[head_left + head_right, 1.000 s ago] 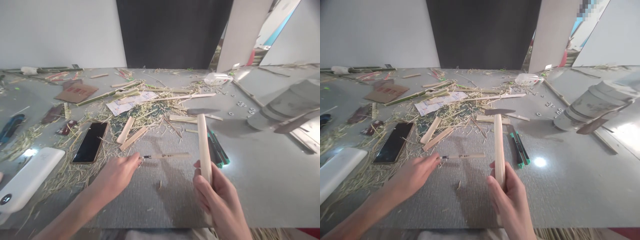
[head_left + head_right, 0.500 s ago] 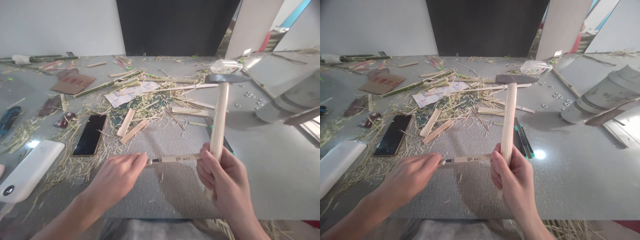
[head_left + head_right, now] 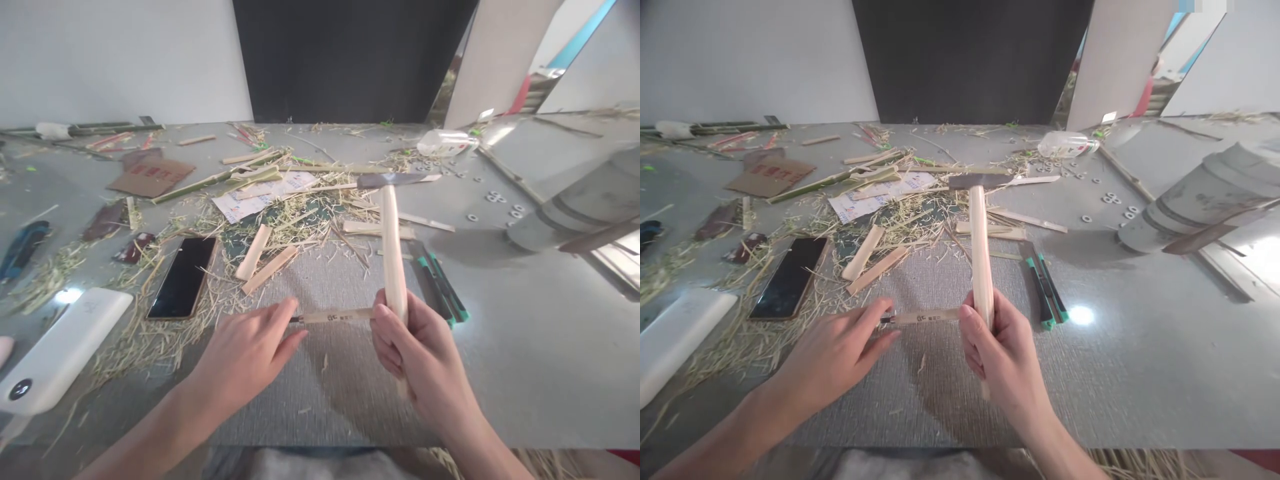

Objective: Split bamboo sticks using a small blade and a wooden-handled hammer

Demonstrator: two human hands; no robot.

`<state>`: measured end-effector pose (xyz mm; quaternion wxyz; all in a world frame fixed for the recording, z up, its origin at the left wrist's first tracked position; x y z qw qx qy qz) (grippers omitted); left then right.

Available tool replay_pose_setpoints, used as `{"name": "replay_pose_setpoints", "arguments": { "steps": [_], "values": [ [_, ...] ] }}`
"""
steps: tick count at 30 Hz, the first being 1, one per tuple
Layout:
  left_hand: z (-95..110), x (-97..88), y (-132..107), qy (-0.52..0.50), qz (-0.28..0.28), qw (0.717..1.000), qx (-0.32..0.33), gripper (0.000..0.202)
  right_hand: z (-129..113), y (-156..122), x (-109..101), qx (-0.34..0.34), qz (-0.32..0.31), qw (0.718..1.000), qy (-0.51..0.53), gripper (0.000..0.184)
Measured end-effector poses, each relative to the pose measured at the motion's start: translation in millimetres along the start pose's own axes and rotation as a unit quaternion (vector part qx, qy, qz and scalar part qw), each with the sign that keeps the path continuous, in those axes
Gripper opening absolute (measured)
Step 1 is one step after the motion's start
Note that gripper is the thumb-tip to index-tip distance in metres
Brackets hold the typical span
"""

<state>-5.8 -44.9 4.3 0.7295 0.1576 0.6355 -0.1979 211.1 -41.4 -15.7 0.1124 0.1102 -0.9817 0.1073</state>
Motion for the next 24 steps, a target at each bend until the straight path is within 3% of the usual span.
{"name": "replay_pose_setpoints", "arguments": {
  "steps": [7,18,24],
  "values": [
    [3.7,7.5,3.5,0.019,0.006,1.000,0.021,0.027,1.4,1.0,7.1,0.008,-0.014,1.000,-0.009,0.034],
    [5.9,15.0,4.9,-0.020,-0.007,0.999,0.036,0.022,7.7,-0.3,8.9,0.039,-0.033,0.998,-0.026,0.037],
    [-3.2,17.0,5.3,-0.015,0.003,1.000,0.004,0.026,7.0,0.7,0.5,0.018,0.001,1.000,0.008,0.038]
  ]
}}
Point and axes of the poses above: each hand's wrist, its own y-axis towards the middle knuckle, its own x-axis out of the palm, z = x × y, the point moved 5 cm from there along y, towards the middle knuckle, and after that the axes turned 8 degrees about -z, right-handed, at the moved point
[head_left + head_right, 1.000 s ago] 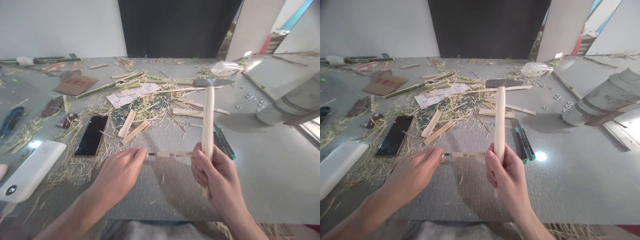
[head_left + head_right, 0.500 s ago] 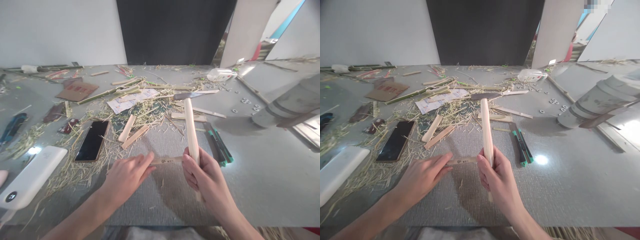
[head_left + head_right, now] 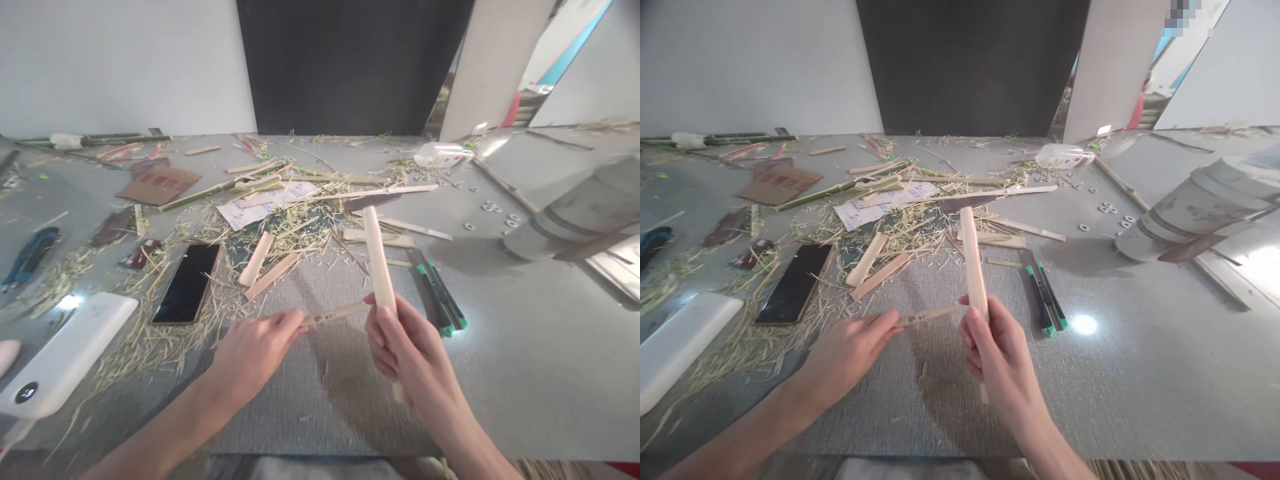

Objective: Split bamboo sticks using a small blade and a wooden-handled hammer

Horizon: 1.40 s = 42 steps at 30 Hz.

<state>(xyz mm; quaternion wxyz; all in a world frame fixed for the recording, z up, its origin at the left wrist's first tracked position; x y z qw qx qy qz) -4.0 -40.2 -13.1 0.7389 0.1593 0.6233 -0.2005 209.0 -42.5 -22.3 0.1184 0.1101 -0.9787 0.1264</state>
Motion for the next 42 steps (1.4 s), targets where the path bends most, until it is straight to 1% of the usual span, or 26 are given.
{"name": "replay_pose_setpoints", "arguments": {
  "steps": [2,4,5,7,10,12,14,16,19,23,24,26,27,29,31,32,34,35,36,38,39,40,42],
  "values": [
    [-6.7,0.2,1.0,0.009,0.002,1.000,-0.027,0.026,-1.7,-3.9,-12.0,-0.003,0.033,0.999,0.016,0.042],
    [-12.6,0.4,3.2,0.018,-0.002,0.999,-0.048,0.026,-2.2,-11.6,-26.7,0.013,0.064,0.998,0.014,0.047],
    [-14.9,0.5,4.6,0.021,-0.007,0.998,-0.055,0.026,-1.4,-16.7,-33.4,0.031,0.071,0.997,0.007,0.050],
    [-18.5,0.0,7.3,0.023,-0.014,0.997,-0.066,0.026,2.6,-28.5,-43.2,0.076,0.068,0.995,-0.010,0.055],
    [-21.6,-2.0,9.9,0.022,-0.022,0.996,-0.078,0.024,8.6,-47.9,-52.1,0.086,0.084,0.993,-0.010,0.054],
    [-22.7,-2.8,10.5,0.021,-0.027,0.996,-0.081,0.024,15.4,-59.5,-52.8,0.100,0.084,0.991,-0.018,0.052],
    [-23.6,-2.1,10.8,0.020,-0.032,0.996,-0.081,0.023,24.2,-69.3,-51.4,0.141,0.080,0.986,-0.027,0.053],
    [-24.8,-0.4,11.3,0.023,-0.036,0.996,-0.084,0.022,30.2,-76.5,-51.3,0.170,0.099,0.980,-0.019,0.058],
    [-26.2,1.5,12.3,0.028,-0.040,0.995,-0.091,0.021,32.5,-82.3,-53.1,0.173,0.144,0.974,0.003,0.065],
    [-26.7,0.9,13.0,0.020,-0.053,0.994,-0.095,0.021,38.4,-85.9,-53.9,0.208,0.147,0.967,0.012,0.065],
    [-26.9,0.4,12.8,0.019,-0.055,0.994,-0.096,0.022,39.1,-85.9,-54.7,0.201,0.148,0.968,0.015,0.064],
    [-27.1,-0.5,12.4,0.022,-0.051,0.994,-0.096,0.023,38.2,-85.2,-57.1,0.163,0.152,0.975,0.017,0.061],
    [-27.0,-0.8,12.3,0.026,-0.048,0.994,-0.094,0.023,38.4,-84.7,-57.3,0.155,0.145,0.977,0.014,0.059],
    [-26.6,-0.8,12.2,0.036,-0.044,0.995,-0.088,0.023,41.4,-84.0,-55.5,0.177,0.116,0.977,0.000,0.056],
    [-26.5,-0.5,12.3,0.042,-0.042,0.994,-0.087,0.022,43.5,-83.2,-54.3,0.202,0.109,0.973,-0.006,0.057],
    [-26.6,-0.4,12.3,0.042,-0.042,0.994,-0.090,0.021,42.6,-82.2,-54.6,0.194,0.120,0.974,-0.002,0.058],
    [-26.6,-0.2,12.2,0.036,-0.042,0.994,-0.092,0.019,38.7,-80.2,-56.0,0.155,0.159,0.975,0.015,0.059],
    [-26.4,-0.2,12.2,0.034,-0.041,0.994,-0.091,0.019,38.0,-79.7,-55.7,0.150,0.169,0.974,0.021,0.059],
    [-26.1,0.0,12.2,0.033,-0.041,0.995,-0.089,0.018,38.5,-79.4,-54.6,0.160,0.170,0.972,0.023,0.059],
    [-26.2,0.2,12.1,0.038,-0.042,0.994,-0.088,0.017,41.1,-79.5,-50.5,0.201,0.151,0.968,0.024,0.059],
    [-26.7,0.2,11.9,0.040,-0.043,0.994,-0.091,0.018,40.9,-79.1,-48.6,0.208,0.143,0.967,0.027,0.060],
    [-27.1,0.0,11.7,0.041,-0.043,0.994,-0.094,0.018,38.9,-78.3,-47.5,0.197,0.142,0.970,0.032,0.060],
    [-27.5,-0.7,11.3,0.036,-0.040,0.994,-0.094,0.020,32.7,-76.0,-45.8,0.151,0.149,0.976,0.040,0.058]
  ]
}}
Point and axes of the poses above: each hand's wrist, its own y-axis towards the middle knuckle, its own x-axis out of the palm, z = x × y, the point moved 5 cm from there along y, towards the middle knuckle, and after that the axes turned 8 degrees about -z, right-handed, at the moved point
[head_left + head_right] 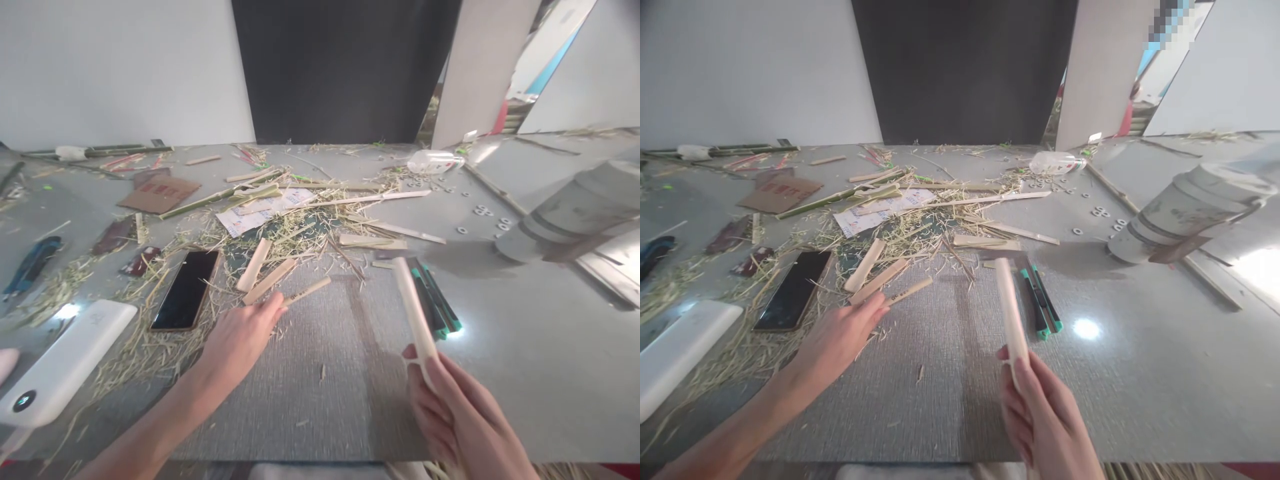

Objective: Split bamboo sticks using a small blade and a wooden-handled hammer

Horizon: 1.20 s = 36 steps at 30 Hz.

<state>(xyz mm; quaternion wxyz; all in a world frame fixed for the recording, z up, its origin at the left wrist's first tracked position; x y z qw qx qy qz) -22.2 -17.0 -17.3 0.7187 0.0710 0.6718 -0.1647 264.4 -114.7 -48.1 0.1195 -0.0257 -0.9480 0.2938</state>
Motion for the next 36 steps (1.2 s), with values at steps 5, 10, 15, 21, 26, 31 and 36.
{"name": "replay_pose_setpoints", "arguments": {
  "steps": [5,10,15,21,26,31,36],
  "values": [
    [-1.1,-0.4,-1.6,0.004,0.003,1.000,0.001,0.021,3.2,-0.9,9.8,0.041,-0.052,0.997,-0.038,0.056],
    [-1.1,1.4,-1.2,0.012,0.003,1.000,0.003,0.022,-1.4,1.0,6.0,-0.011,-0.030,0.999,-0.039,0.058],
    [-1.5,2.3,-0.2,0.016,-0.004,1.000,-0.002,0.022,-5.8,1.9,4.4,0.009,-0.014,0.998,-0.057,0.060],
    [-2.8,2.0,-1.8,0.011,-0.003,1.000,-0.001,0.023,3.9,1.9,7.0,0.055,-0.041,0.996,-0.051,0.068],
    [-3.5,0.5,-4.4,-0.004,0.008,1.000,-0.002,0.022,4.0,3.5,3.0,0.017,-0.003,1.000,-0.024,0.062],
    [-2.9,-1.4,-3.9,-0.020,0.014,1.000,0.001,0.022,5.3,0.4,-4.0,0.034,0.007,0.998,-0.059,0.064],
    [-2.4,0.0,-3.3,0.008,0.007,1.000,-0.004,0.021,7.7,-3.9,-4.3,0.056,0.002,0.997,-0.057,0.067]
  ]
}}
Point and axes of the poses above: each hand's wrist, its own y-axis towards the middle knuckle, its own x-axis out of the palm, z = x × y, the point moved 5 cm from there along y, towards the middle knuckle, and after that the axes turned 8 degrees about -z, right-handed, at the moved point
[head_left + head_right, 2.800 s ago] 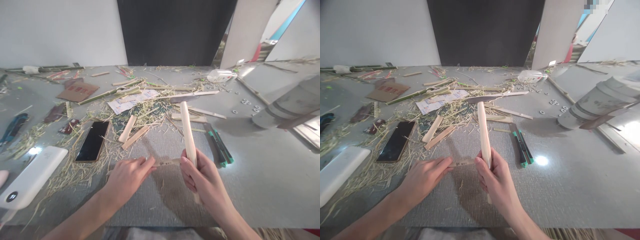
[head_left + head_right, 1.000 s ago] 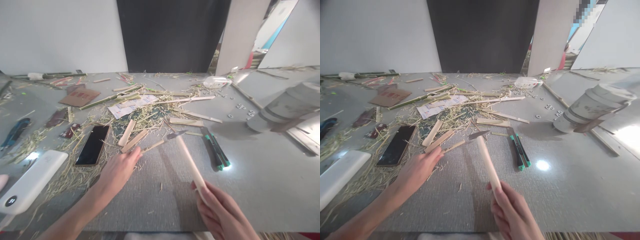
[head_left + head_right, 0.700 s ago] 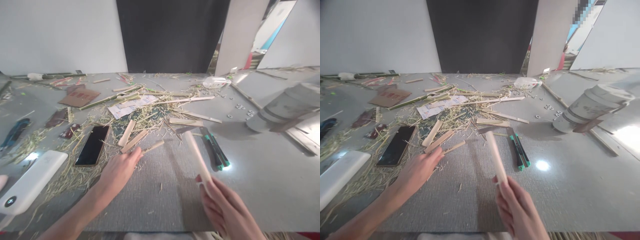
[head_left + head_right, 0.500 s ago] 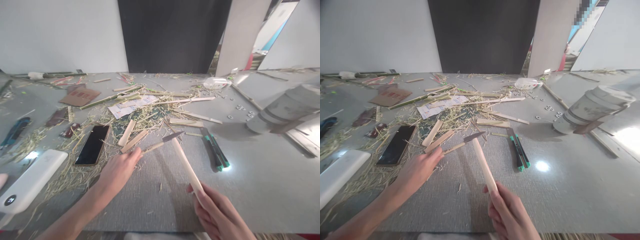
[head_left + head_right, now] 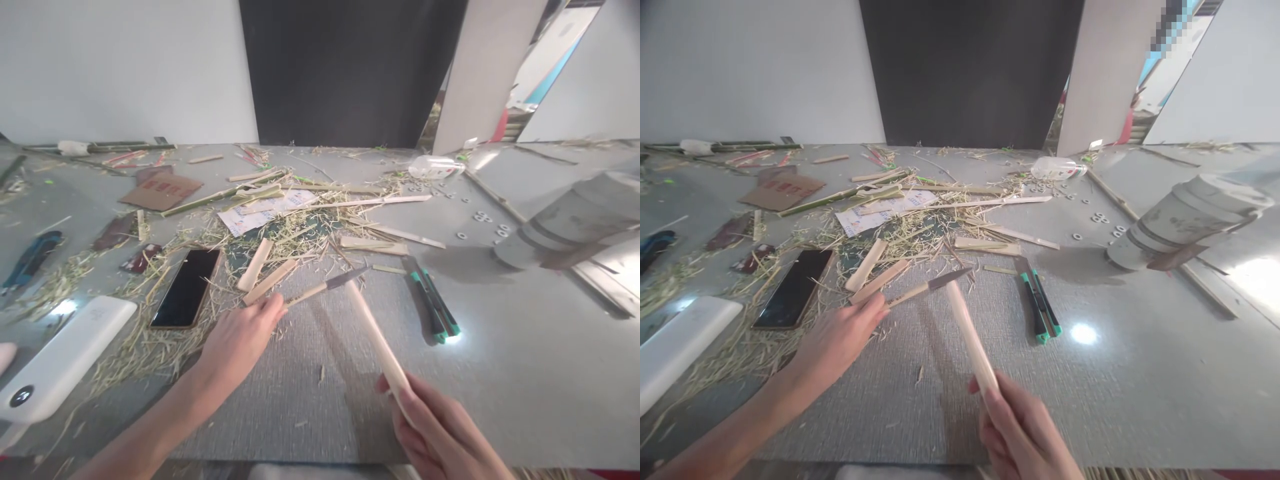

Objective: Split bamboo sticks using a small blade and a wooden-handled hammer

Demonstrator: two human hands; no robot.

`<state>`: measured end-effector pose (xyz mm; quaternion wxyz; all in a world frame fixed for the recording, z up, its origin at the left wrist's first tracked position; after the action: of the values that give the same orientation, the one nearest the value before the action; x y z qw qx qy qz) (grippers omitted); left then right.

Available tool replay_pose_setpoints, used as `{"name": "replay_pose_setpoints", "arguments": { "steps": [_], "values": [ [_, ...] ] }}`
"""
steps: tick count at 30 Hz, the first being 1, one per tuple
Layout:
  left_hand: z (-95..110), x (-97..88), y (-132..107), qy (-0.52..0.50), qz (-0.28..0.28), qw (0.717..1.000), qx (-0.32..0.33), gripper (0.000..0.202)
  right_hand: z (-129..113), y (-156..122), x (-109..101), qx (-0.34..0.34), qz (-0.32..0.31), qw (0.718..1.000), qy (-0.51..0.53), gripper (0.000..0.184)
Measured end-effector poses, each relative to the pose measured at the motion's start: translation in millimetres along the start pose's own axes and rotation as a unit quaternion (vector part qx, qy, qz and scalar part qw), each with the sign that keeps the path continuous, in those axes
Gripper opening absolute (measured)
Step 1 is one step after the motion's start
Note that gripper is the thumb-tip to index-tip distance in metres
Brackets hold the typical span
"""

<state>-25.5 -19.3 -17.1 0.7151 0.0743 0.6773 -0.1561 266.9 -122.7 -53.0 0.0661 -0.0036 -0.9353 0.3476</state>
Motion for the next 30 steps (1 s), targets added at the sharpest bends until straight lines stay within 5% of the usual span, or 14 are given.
{"name": "replay_pose_setpoints", "arguments": {
  "steps": [5,10,14,17,21,25,30],
  "values": [
    [0.3,1.2,-0.5,0.011,-0.002,1.000,-0.003,0.020,-4.3,0.1,0.7,-0.049,0.036,0.997,0.042,0.069],
    [2.7,1.5,-0.1,0.018,-0.019,1.000,-0.002,0.020,0.7,-3.6,11.0,0.014,0.019,0.999,0.032,0.064],
    [5.4,0.4,0.4,0.023,-0.014,1.000,0.001,0.017,-8.0,-4.4,14.2,-0.039,0.026,0.996,0.079,0.073],
    [5.0,0.5,0.8,0.029,-0.016,0.999,-0.001,0.016,-2.6,-4.5,20.3,0.019,-0.001,0.998,0.054,0.072],
    [1.3,-0.7,0.2,0.034,-0.008,0.999,-0.011,0.017,-2.9,-2.8,15.0,-0.019,0.027,0.996,0.079,0.074],
    [1.3,-1.4,-1.2,0.041,-0.007,0.999,-0.009,0.020,4.0,0.4,14.6,0.034,-0.020,0.999,0.034,0.067],
    [2.6,0.9,-2.4,0.046,-0.024,0.999,-0.008,0.023,4.4,-1.7,8.6,-0.037,-0.004,0.998,0.055,0.064]
  ]
}}
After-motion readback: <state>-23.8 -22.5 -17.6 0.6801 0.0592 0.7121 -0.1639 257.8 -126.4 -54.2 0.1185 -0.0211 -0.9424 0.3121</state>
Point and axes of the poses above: each hand's wrist, its own y-axis towards the middle knuckle, its own x-axis out of the palm, z = x × y, the point moved 5 cm from there along y, towards the middle knuckle, and after that the axes turned 8 degrees about -z, right-handed, at the moved point
